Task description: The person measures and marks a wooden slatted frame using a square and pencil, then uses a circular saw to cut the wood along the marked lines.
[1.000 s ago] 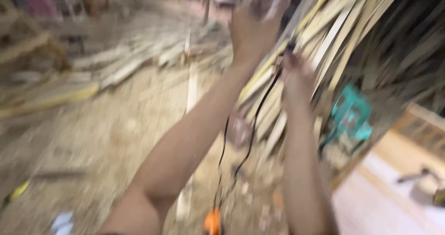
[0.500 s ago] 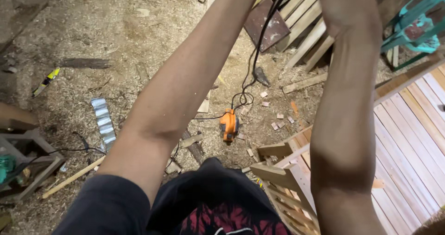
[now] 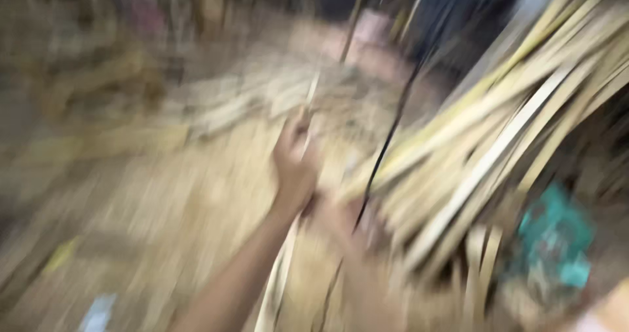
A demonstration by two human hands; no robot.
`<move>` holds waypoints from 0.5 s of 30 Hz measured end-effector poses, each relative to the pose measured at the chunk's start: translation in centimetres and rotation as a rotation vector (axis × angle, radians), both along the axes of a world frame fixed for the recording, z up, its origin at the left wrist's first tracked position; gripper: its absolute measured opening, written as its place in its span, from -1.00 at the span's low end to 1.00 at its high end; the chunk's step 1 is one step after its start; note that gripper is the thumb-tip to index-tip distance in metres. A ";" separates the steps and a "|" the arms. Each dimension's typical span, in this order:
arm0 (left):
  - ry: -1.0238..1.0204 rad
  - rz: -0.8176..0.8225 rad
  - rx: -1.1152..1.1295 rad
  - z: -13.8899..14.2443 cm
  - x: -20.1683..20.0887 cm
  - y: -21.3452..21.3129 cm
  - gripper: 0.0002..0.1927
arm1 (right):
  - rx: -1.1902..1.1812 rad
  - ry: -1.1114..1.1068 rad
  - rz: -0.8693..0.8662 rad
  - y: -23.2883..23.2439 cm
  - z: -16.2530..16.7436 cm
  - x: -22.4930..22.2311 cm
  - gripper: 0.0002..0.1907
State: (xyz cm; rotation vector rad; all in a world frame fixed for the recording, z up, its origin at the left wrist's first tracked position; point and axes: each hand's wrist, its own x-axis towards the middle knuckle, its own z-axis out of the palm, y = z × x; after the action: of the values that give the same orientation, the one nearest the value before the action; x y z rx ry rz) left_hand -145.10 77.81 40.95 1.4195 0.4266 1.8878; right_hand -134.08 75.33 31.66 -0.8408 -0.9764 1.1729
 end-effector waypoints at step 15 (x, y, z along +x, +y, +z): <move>0.206 -0.076 -0.024 -4.9 -7.1 7.0 -0.55 | 0.106 -0.167 -0.168 0.4 -2.4 -5.3 -0.74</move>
State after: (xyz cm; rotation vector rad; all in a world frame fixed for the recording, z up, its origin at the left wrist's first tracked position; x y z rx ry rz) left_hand -152.25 84.86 36.05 1.5987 0.4857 1.6775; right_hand -139.36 75.69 29.26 -0.9277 -1.0729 0.9110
